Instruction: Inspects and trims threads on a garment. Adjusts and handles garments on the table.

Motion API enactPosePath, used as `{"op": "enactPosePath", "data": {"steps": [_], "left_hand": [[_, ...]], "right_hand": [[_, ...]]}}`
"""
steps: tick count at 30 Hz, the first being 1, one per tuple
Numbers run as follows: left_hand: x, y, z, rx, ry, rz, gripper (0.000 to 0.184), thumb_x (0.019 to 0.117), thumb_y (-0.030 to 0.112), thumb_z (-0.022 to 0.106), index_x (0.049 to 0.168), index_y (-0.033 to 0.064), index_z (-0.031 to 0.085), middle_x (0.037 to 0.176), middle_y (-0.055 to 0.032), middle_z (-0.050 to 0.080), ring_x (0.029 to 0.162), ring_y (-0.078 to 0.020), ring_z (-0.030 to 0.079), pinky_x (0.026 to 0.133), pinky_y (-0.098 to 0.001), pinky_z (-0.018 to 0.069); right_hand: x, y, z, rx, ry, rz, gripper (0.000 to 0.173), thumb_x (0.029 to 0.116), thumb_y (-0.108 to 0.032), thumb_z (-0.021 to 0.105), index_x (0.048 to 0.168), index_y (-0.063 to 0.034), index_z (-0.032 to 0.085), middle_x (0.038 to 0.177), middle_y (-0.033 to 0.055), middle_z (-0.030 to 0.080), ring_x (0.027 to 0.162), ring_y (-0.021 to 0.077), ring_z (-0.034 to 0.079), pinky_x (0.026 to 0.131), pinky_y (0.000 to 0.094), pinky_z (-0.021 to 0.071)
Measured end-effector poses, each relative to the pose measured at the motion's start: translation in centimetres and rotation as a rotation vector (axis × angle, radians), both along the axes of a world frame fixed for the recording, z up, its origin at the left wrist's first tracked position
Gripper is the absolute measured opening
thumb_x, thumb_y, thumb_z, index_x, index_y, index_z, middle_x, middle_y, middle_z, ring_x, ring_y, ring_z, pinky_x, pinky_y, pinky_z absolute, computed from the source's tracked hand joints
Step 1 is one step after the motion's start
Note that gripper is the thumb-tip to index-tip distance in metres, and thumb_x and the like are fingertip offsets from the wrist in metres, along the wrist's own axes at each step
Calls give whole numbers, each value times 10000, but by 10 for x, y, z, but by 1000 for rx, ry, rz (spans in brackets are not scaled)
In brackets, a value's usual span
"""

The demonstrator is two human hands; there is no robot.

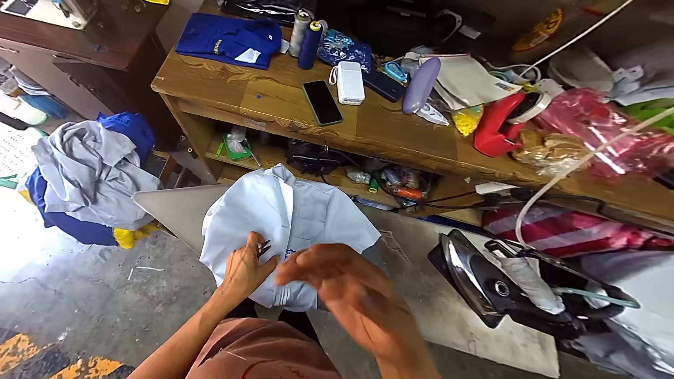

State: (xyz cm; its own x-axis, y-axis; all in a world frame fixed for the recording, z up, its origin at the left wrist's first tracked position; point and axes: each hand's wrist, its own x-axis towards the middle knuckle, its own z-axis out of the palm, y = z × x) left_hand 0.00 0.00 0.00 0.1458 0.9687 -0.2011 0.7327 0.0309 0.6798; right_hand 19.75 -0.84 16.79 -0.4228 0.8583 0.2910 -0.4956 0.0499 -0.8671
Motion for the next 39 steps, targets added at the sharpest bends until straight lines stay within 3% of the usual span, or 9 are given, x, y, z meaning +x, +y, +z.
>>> {"op": "enactPosePath", "data": {"steps": [3, 6, 10, 13, 18, 24, 29, 33, 39], "left_hand": [[-22, -2, 1, -6, -137, 44, 486, 897, 397, 695, 1210, 38, 603, 775, -38, 639, 660, -185, 619, 622, -417, 543], [-38, -1, 5, -14, -249, 53, 379, 949, 326, 645, 1211, 53, 615, 805, -20, 625, 653, -117, 581, 617, -326, 521], [-41, 3, 13, 12, -360, 22, 325, 1009, 301, 583, 1214, 53, 628, 860, -11, 645, 678, -78, 577, 628, -274, 511], [-35, 8, 20, 22, -418, -6, 305, 1014, 276, 583, 1205, 42, 630, 873, -7, 652, 672, -68, 581, 622, -255, 512], [-26, 16, 62, 44, -617, -63, 271, 1014, 233, 609, 1199, 35, 621, 863, 1, 658, 668, -69, 611, 602, -240, 543], [-1, 22, 127, 186, -825, -255, 267, 1019, 283, 638, 1228, 118, 623, 836, 49, 628, 691, -2, 586, 610, -161, 513], [26, 23, 150, 191, -688, -385, 390, 1069, 399, 528, 1291, 92, 618, 868, 8, 634, 713, -26, 585, 629, -198, 515], [40, 14, 160, 147, -620, -466, 315, 1091, 311, 486, 1248, 84, 639, 932, -16, 675, 728, -24, 606, 655, -193, 526], [50, 8, 165, 208, -503, -374, 335, 1077, 373, 509, 1226, 94, 622, 820, 0, 633, 637, -27, 566, 581, -190, 498]], "right_hand": [[20, -6, -107, -388, -457, -353, 271, 1046, -117, 494, 1203, 54, 635, 1054, 137, 719, 922, 219, 728, 844, 386, 628], [11, -5, -179, -639, -635, -468, 363, 1041, -153, 560, 1339, 54, 563, 1128, 170, 699, 927, 218, 726, 825, 382, 624], [-22, 15, -203, -533, -705, -556, 400, 999, -205, 628, 1312, 44, 615, 1112, 145, 726, 976, 170, 710, 890, 363, 589], [-36, 30, -209, -505, -647, -647, 176, 988, -157, 635, 1023, 11, 677, 820, 68, 671, 742, 121, 640, 715, 310, 544], [-18, 26, -136, -385, -114, -587, 111, 1009, -39, 512, 1074, -16, 599, 920, 39, 672, 867, 109, 670, 822, 318, 585], [55, 8, 12, 101, -216, -543, 152, 985, -81, 643, 1115, -74, 721, 960, -4, 750, 843, 44, 709, 767, 221, 609], [58, 3, -8, 35, -433, -630, 112, 950, -14, 653, 1043, 1, 715, 881, 17, 743, 761, 53, 699, 694, 223, 607], [56, 2, -18, -52, -301, -586, 126, 934, -3, 680, 1056, 20, 702, 898, 51, 738, 782, 75, 704, 719, 240, 612], [58, 3, -26, -88, -156, -494, 148, 983, -94, 660, 1083, -24, 744, 935, 40, 752, 830, 65, 707, 773, 238, 604]]}}
